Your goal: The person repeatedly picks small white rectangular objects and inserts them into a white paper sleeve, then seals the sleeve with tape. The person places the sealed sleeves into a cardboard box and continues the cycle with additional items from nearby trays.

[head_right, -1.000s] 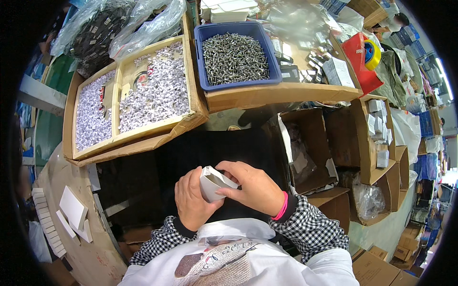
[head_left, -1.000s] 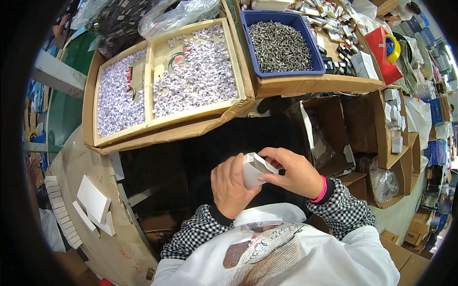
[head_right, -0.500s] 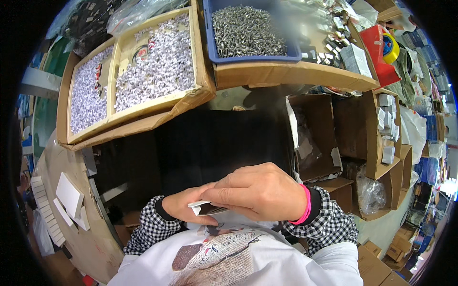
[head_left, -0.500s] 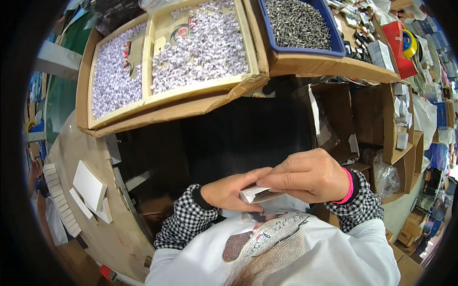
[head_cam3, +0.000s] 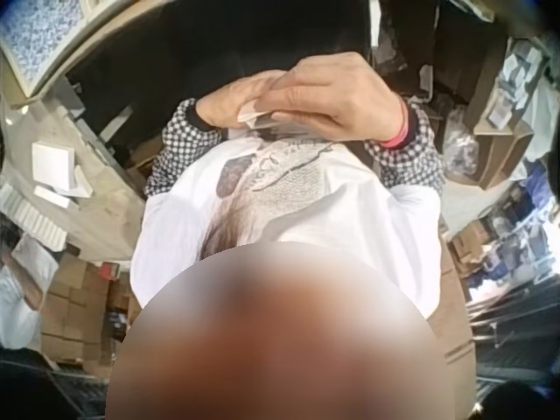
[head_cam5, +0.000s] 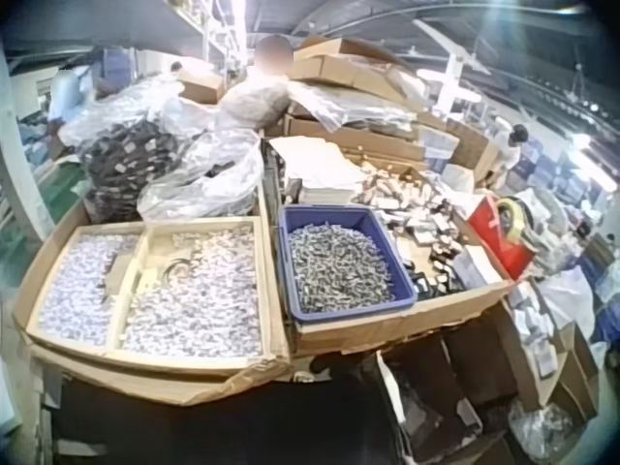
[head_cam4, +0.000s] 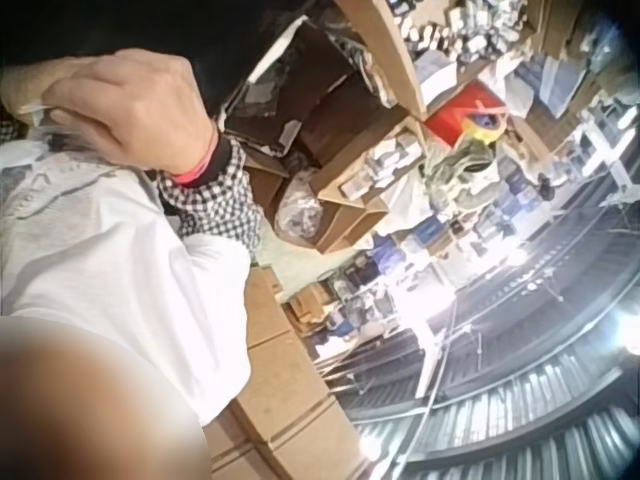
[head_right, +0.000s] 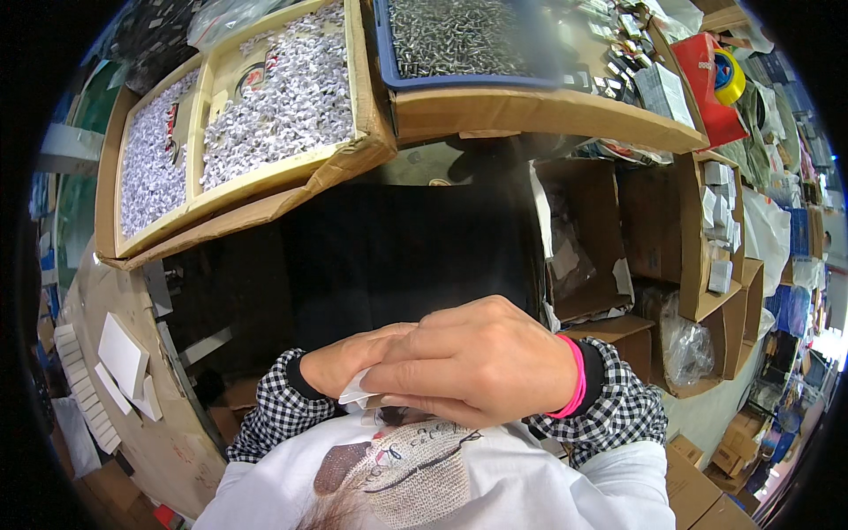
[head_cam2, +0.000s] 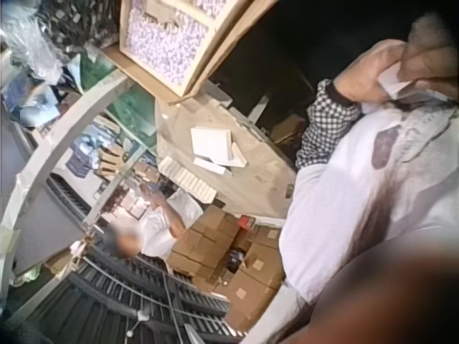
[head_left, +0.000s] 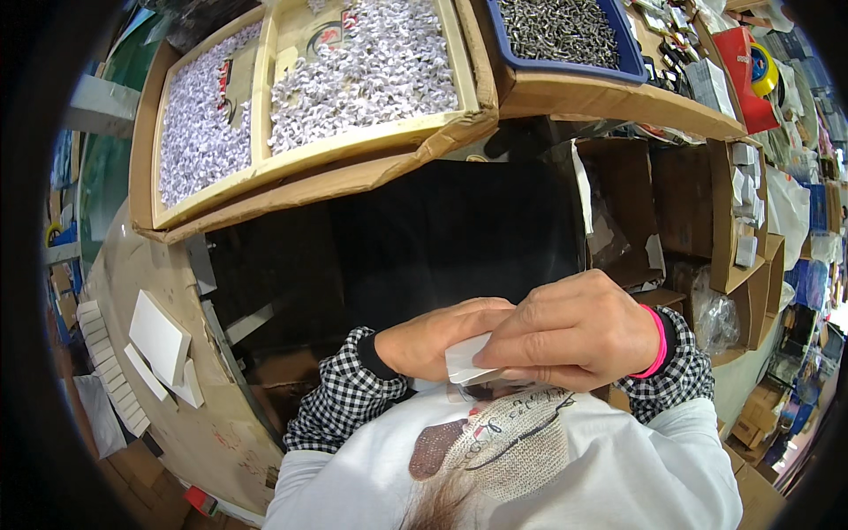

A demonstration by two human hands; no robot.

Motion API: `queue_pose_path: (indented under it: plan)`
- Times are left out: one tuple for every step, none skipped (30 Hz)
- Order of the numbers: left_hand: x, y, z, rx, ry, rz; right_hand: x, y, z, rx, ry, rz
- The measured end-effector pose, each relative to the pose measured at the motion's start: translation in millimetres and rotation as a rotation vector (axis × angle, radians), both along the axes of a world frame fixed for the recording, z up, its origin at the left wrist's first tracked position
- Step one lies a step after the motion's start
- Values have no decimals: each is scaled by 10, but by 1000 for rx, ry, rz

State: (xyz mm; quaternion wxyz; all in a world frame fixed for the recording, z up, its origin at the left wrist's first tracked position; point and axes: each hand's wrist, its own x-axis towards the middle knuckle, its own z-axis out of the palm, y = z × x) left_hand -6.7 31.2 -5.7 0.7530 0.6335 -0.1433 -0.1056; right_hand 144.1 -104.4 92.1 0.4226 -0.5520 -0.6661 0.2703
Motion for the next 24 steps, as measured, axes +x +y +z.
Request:
queue_pose_path:
  plan:
    - [-5,1,0,27,-35,41,2,8,2,-1,-7,4]
    - [-12,2,-1,-37,67,25,-1,17,4,-3,-13,8]
    - [-16,7,-6,-66,126,16,-13,33,1,28,-6,-7]
    - [-20,12,-11,-95,184,8,-27,53,-5,59,0,-22]
    - [-19,16,-18,-45,129,15,-39,71,-5,90,5,-36]
    - [-14,22,-24,5,74,23,-46,84,1,87,-23,-32]
    - [-16,29,-26,65,27,30,-47,95,15,84,-52,-29]
    - [-18,39,-24,-20,105,5,-46,106,34,73,-73,-29]
    - [-28,50,-17,-95,193,-19,-52,125,51,62,-66,-36]
    - [-32,57,-14,-144,238,-27,-55,148,72,44,-51,-44]
    - [-35,62,-14,-192,282,-33,-49,172,95,27,-36,-49]
    - [-42,71,-15,-213,282,-20,-37,201,122,16,-20,-51]
    - [-43,75,-24,-191,227,3,-21,232,149,5,-2,-49]
    - [-48,81,-37,-167,173,27,-2,264,179,-7,16,-47]
    - [-23,79,-68,-97,65,57,30,300,208,19,-5,-71]
    - [-16,88,-91,-55,-21,104,73,338,239,46,-26,-95]
    - [-40,103,-99,-83,17,84,121,371,276,73,-47,-119]
    - [-74,121,-99,-159,93,75,172,389,336,20,-96,-131]
    - [-86,155,-108,-152,81,73,237,437,369,16,-120,-112]
    - [-99,192,-112,-36,-31,101,277,483,410,-3,-138,-123]
    - [-100,209,-116,4,-93,126,315,539,449,-18,-161,-135]
    - [-98,211,-117,13,-133,142,358,620,474,-11,-212,-138]
    - [-83,234,-125,37,-175,163,396,721,501,13,-244,-144]
    - [-77,245,-125,25,-181,161,455,836,546,8,-287,-137]
